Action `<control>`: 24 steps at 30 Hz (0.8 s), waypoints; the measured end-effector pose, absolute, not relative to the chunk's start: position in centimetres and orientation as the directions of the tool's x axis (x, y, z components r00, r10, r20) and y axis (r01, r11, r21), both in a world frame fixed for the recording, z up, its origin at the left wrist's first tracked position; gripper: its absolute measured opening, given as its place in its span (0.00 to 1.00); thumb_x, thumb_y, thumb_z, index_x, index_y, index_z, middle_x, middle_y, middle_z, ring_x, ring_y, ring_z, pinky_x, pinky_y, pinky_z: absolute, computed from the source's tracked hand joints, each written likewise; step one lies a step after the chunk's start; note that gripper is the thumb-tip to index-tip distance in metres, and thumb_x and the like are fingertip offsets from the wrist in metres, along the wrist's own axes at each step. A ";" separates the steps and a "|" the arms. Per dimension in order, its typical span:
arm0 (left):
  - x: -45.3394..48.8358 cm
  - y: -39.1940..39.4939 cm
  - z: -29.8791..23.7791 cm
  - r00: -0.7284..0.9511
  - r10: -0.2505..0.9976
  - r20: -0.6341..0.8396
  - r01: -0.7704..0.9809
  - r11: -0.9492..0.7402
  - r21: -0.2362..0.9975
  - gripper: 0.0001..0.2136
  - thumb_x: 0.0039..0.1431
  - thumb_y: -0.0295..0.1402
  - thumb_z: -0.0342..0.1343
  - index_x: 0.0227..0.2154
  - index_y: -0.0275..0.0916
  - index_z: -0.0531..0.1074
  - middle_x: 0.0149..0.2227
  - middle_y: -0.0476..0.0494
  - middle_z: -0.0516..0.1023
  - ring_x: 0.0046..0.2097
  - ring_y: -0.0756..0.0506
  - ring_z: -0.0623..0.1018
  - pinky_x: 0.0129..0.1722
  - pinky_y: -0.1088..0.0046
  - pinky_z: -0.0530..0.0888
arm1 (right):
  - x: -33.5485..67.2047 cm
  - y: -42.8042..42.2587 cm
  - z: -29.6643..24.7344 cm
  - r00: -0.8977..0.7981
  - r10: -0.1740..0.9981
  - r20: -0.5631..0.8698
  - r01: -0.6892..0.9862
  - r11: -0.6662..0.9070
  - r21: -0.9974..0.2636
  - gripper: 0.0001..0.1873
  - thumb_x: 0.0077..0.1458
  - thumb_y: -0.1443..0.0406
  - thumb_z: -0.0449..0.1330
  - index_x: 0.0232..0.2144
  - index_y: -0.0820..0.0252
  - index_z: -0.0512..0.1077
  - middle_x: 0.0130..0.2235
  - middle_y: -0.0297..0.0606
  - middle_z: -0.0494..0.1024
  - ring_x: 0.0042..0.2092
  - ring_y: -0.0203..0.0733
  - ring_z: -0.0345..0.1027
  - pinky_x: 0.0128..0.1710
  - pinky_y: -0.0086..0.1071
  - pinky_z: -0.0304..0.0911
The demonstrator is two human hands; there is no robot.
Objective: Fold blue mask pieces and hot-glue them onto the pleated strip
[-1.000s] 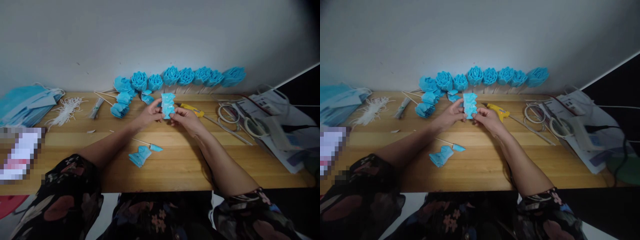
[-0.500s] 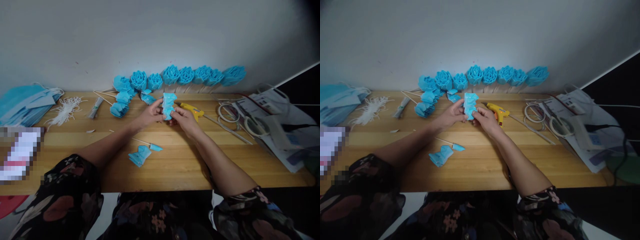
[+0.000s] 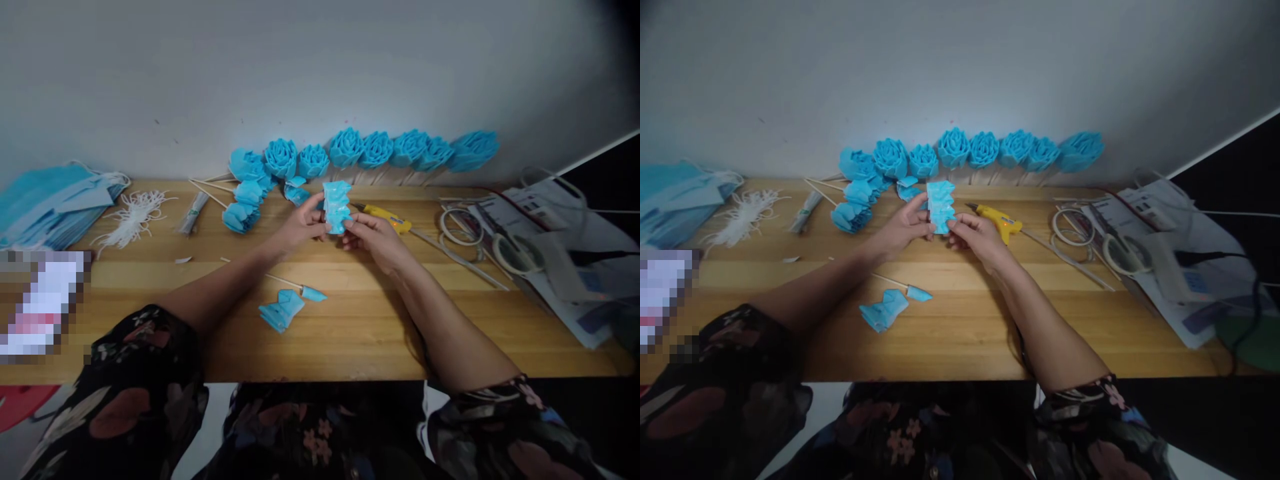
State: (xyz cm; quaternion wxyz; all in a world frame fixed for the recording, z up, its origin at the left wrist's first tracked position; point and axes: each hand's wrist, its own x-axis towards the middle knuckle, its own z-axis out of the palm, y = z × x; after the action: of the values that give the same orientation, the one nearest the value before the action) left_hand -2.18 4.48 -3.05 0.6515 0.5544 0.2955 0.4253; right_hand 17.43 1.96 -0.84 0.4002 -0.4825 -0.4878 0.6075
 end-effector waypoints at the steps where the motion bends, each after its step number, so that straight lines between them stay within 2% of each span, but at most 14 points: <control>1: -2.2 4.4 -3.0 0.462 0.883 0.085 -0.227 0.024 0.974 0.45 0.47 0.38 0.73 0.67 0.35 0.60 0.37 0.44 0.79 0.36 0.47 0.77 0.34 0.73 0.72 | 17.4 2.0 -0.9 -0.208 0.958 -0.197 -0.016 -0.205 -0.979 0.28 0.34 0.43 0.78 0.26 0.56 0.76 0.26 0.32 0.76 0.29 0.33 0.69 0.31 0.29 0.69; 8: -2.1 4.7 -3.6 0.522 0.848 0.095 -0.214 0.022 0.977 0.41 0.49 0.37 0.72 0.66 0.43 0.62 0.37 0.47 0.80 0.33 0.51 0.76 0.33 0.75 0.71 | 17.4 2.1 -1.0 -0.210 0.959 -0.190 0.022 -0.190 -0.982 0.28 0.34 0.44 0.77 0.25 0.57 0.74 0.24 0.31 0.76 0.27 0.32 0.68 0.30 0.28 0.69; 15: -2.0 4.7 -3.5 0.556 0.824 0.104 -0.211 0.019 0.977 0.40 0.47 0.35 0.72 0.64 0.44 0.65 0.46 0.41 0.81 0.39 0.49 0.78 0.34 0.77 0.72 | 17.1 2.0 -1.5 -0.191 0.967 -0.171 0.015 -0.171 -0.985 0.26 0.39 0.44 0.74 0.26 0.57 0.74 0.23 0.31 0.75 0.25 0.33 0.67 0.29 0.28 0.67; 20: -2.1 4.6 -3.3 0.503 0.859 0.099 -0.196 0.002 0.981 0.38 0.49 0.38 0.72 0.64 0.43 0.65 0.40 0.44 0.81 0.36 0.48 0.78 0.34 0.74 0.73 | 17.3 2.0 -0.9 -0.232 0.953 -0.197 -0.032 -0.210 -0.977 0.23 0.39 0.48 0.76 0.28 0.56 0.76 0.26 0.32 0.77 0.29 0.34 0.70 0.30 0.28 0.69; 24: -2.1 4.7 -3.3 0.477 0.872 0.106 -0.194 -0.013 0.981 0.38 0.50 0.40 0.72 0.64 0.42 0.65 0.40 0.44 0.81 0.37 0.48 0.78 0.35 0.74 0.73 | 17.3 1.9 -0.4 -0.254 0.945 -0.209 -0.056 -0.230 -0.972 0.22 0.41 0.48 0.75 0.30 0.57 0.76 0.28 0.34 0.78 0.30 0.36 0.71 0.30 0.29 0.70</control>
State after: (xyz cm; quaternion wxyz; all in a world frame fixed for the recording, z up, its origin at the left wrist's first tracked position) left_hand -2.10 4.69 -3.31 0.6377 0.5762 0.2944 0.4179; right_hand 17.33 1.89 -0.39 0.3962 -0.4650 -0.4778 0.6313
